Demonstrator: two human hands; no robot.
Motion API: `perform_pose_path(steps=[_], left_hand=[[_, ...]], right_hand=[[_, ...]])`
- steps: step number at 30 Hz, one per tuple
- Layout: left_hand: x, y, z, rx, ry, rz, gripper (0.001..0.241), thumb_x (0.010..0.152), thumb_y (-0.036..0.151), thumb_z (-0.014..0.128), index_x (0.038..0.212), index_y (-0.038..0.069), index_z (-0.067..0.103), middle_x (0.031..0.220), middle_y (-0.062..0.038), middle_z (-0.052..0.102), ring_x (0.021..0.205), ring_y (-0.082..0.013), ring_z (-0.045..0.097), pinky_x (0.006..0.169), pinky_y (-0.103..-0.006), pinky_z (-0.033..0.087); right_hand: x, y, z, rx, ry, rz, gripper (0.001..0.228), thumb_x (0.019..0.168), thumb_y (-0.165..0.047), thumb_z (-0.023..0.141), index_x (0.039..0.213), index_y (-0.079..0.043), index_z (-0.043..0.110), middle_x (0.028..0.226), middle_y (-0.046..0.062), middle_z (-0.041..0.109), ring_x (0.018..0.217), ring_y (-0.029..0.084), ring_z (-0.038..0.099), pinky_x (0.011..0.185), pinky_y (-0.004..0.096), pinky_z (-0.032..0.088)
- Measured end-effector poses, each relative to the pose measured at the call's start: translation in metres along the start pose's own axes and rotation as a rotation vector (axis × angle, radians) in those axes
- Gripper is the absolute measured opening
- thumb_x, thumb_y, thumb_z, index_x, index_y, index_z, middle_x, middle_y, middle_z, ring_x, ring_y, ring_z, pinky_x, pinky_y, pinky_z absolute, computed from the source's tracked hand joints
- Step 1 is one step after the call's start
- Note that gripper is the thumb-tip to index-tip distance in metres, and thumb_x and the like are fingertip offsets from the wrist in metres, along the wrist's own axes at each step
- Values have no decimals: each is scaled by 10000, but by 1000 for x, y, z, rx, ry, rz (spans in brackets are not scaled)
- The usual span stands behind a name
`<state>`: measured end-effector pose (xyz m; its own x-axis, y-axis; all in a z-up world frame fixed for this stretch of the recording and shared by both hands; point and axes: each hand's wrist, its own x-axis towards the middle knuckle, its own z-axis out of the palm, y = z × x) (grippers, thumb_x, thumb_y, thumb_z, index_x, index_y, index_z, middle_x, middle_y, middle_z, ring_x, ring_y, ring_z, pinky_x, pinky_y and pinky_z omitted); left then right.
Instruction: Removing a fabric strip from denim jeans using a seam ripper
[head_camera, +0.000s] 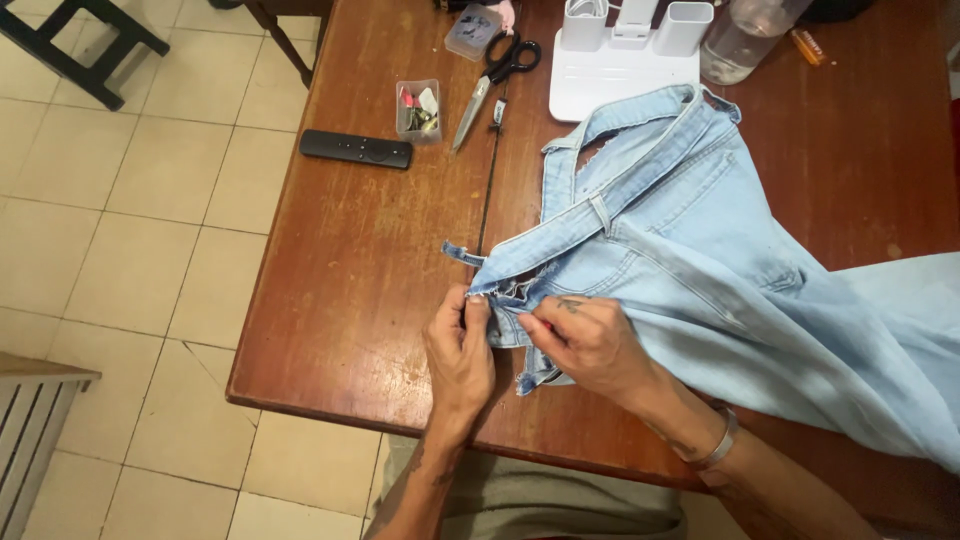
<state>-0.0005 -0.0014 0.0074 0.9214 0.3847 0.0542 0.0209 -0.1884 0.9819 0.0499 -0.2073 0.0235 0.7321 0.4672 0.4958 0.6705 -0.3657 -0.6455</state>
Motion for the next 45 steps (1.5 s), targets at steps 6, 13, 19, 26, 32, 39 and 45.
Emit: perform_pose_path(steps=[6, 13, 19, 26, 32, 39, 45], left_hand=[[-3, -7, 2, 15, 18, -5, 346, 1212, 257, 670, 921, 106, 782, 688, -112, 634, 735, -213, 583, 714, -418, 556], [10, 6, -16, 220, -7, 195, 284, 1200, 205, 710, 940, 92, 728, 789, -185, 695, 721, -407, 733, 723, -467, 614], [-17, 39, 11, 547, 107, 336, 373, 1163, 420, 837, 1010, 119, 681, 810, -146, 703, 762, -460, 786, 752, -570, 648], [-13, 9, 40, 846, 176, 343, 468, 1116, 524, 859, 894, 132, 730, 793, -109, 774, 801, -382, 853, 779, -506, 696], [-18, -2, 36, 899, 224, 327, 575, 1112, 614, 829, 1082, 40, 805, 904, -169, 840, 889, -418, 891, 853, -529, 734], [-17, 2, 29, 692, 137, 329, 216, 1190, 199, 731, 1102, 4, 767, 880, -195, 765, 878, -495, 834, 799, -617, 675], [-25, 9, 6, 468, 79, 199, 276, 1246, 230, 640, 1023, 79, 704, 841, -192, 731, 878, -511, 808, 791, -598, 647]], right_hand=[[8, -8, 11, -182, 22, -71, 278, 1202, -177, 775, 949, -141, 667, 645, 64, 655, 610, 291, 761, 587, 369, 616], [2, 12, 10, -229, 146, 128, 347, 1176, -261, 834, 877, -197, 670, 536, 26, 584, 545, 312, 740, 546, 360, 593], [5, 7, 7, -201, 245, 213, 370, 1192, -262, 835, 865, -203, 674, 542, 29, 548, 528, 335, 715, 541, 390, 578], [19, -20, -34, 229, 331, 357, 418, 1257, -196, 702, 849, -110, 733, 481, 47, 491, 566, 127, 643, 694, 367, 669], [13, -7, -10, 540, 137, 404, 425, 1218, -189, 722, 807, -83, 737, 457, 12, 548, 668, 149, 825, 721, 352, 713], [2, 18, -3, 329, 7, 358, 343, 1177, -237, 768, 890, -92, 886, 485, 9, 539, 560, 63, 475, 554, 277, 450], [-7, 21, 2, 99, -62, 179, 311, 1153, -282, 814, 864, -183, 756, 533, 57, 589, 508, 326, 670, 559, 388, 558]])
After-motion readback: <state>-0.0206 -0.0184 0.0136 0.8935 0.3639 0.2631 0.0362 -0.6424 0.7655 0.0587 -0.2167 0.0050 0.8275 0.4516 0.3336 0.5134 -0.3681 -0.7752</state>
